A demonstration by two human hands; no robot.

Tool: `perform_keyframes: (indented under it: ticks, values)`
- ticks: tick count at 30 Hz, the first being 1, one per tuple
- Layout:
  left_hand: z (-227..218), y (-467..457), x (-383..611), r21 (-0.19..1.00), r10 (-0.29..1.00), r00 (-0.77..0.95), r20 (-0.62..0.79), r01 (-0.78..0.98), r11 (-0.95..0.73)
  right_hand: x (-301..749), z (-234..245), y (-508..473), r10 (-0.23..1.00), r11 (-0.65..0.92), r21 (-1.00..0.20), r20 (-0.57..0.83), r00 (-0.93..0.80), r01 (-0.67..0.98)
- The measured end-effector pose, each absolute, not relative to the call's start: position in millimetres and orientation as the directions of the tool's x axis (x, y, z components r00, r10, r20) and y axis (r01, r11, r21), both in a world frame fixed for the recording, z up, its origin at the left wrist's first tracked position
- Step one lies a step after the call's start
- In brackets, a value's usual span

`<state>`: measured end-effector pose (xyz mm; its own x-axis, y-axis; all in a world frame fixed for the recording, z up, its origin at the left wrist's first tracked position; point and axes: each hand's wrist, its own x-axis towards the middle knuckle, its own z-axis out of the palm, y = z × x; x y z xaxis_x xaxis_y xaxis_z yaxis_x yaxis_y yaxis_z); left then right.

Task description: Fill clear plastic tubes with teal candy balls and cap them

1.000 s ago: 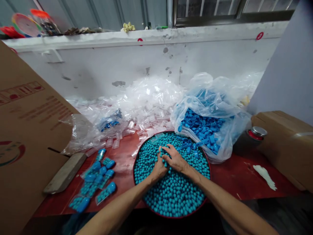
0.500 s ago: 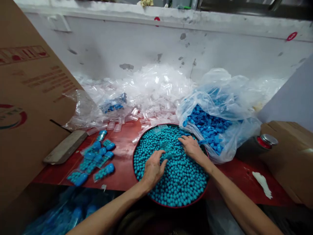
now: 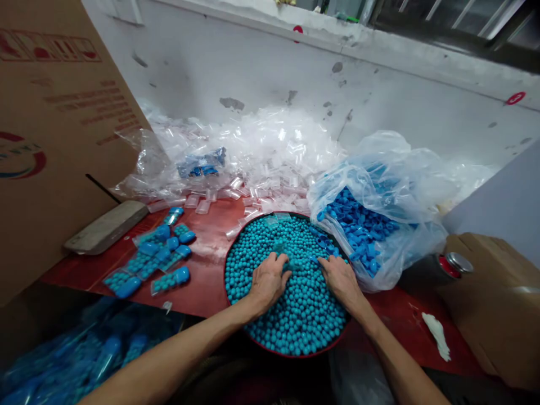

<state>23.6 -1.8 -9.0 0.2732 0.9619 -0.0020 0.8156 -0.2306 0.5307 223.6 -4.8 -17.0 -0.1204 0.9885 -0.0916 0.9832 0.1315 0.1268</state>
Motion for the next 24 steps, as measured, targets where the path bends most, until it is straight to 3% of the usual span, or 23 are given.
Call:
perform_keyframes:
  ticks: [4, 9, 13, 17, 19, 21, 24]
  values:
    - [-8.9, -2.8, 25.8, 0.549, 0.967, 0.251, -0.042, 0.815, -0.188, 222.5, -9.5, -13.2, 0.988, 0.151, 0.034, -0.042, -0.150, 0.988]
    - [-6.4, -5.0, 16.8, 0.694, 0.956, 0.272, 0.114, 0.667, -0.272, 218.7, -0.3, -25.5, 0.995, 0.096, -0.066, -0.019, -0.098, 0.993]
    - [-8.3, -6.4, 5.0, 0.895, 0.947, 0.310, 0.086, 0.393, -0.210, 208.3, -5.8, -35.6, 0.978, 0.171, -0.105, -0.102, -0.182, 0.980]
    - [-15.7, -6.0, -2.3, 0.995, 0.904, 0.418, -0.088, -0.012, 0.103, 208.5, -10.7, -36.9, 0.919, 0.313, -0.238, -0.170, -0.356, 0.920]
    - [-17.5, -5.3, -4.3, 0.952, 0.864, 0.472, -0.175, -0.142, 0.271, 210.5, -8.8, -33.7, 0.910, 0.312, -0.192, -0.222, -0.351, 0.931]
    - [-16.9, -4.8, -5.8, 0.897, 0.827, 0.517, -0.220, -0.226, 0.380, 210.4, -3.8, -29.8, 0.919, 0.275, -0.063, -0.275, -0.281, 0.959]
    - [-14.1, -5.0, -7.1, 0.840, 0.764, 0.591, -0.259, -0.252, 0.480, 205.6, 6.7, -25.8, 0.953, 0.239, 0.073, -0.208, -0.219, 0.968]
